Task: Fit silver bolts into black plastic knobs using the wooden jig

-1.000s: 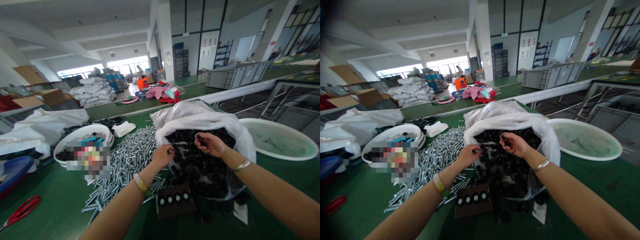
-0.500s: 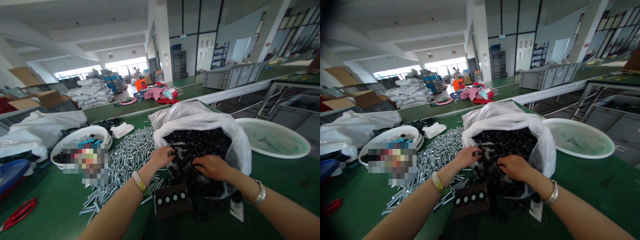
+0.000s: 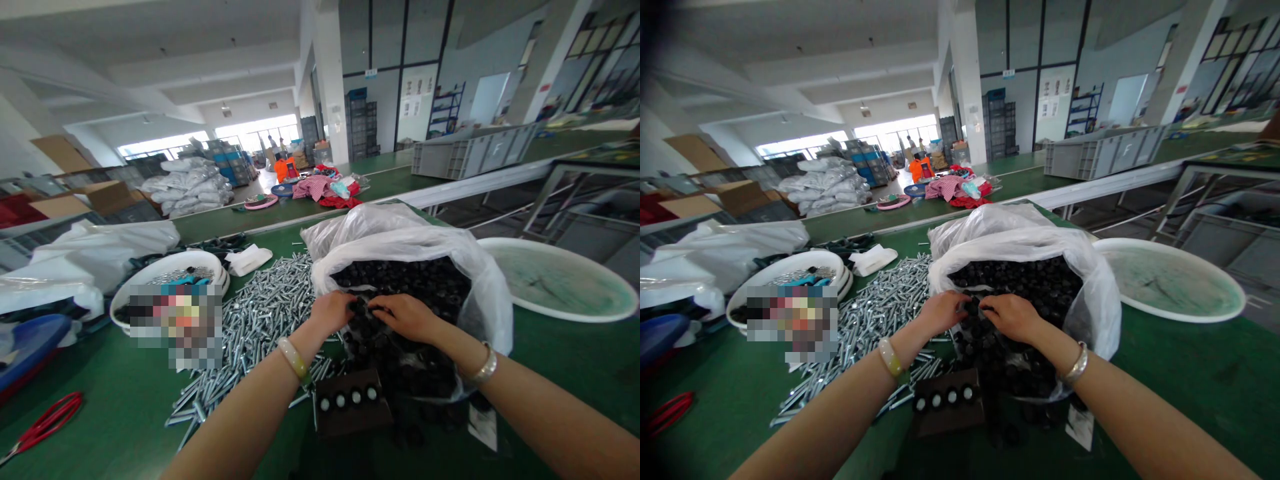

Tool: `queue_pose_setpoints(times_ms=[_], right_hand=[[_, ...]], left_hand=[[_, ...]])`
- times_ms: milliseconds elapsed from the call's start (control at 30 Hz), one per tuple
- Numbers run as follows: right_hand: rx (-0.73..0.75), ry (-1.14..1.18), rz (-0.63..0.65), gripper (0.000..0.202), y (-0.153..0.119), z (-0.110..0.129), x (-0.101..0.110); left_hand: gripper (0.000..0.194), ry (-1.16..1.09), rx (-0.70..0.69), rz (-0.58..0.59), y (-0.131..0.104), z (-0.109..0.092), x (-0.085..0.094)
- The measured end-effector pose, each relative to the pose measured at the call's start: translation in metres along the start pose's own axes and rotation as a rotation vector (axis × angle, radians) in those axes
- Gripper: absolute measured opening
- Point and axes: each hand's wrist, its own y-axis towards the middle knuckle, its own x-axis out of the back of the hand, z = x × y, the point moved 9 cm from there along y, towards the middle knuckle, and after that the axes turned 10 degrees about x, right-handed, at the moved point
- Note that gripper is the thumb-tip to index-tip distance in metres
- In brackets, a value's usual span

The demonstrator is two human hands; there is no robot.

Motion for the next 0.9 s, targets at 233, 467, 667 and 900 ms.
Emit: queue_pose_setpoints(times_ms=[233,467,667,900], right_hand=[[-0.228,0.569,-0.239,0.027,-0.022,-0.017,0.006],[-0.632,1.570,-0.330,0.032,-0.077,-0.008,-0.035],[-0.570,1.524,-0.330,0.027,-0.095,0.022,-0.045],[-0.444,1.175,-0.301,0.034,-0.100,0.048,-0.043]], left_hand=[[0.023,-0.174,0.014,0.033,0.006,0.003,-0.007],[0.047,-0.777,0.156,0.155,-0.066,0.051,-0.003],[0.036,-0.902,0.214,0.110,-0.147,0.077,0.000],[0.021,-0.716,0.113,-0.253,-0.185,0.072,0.019]])
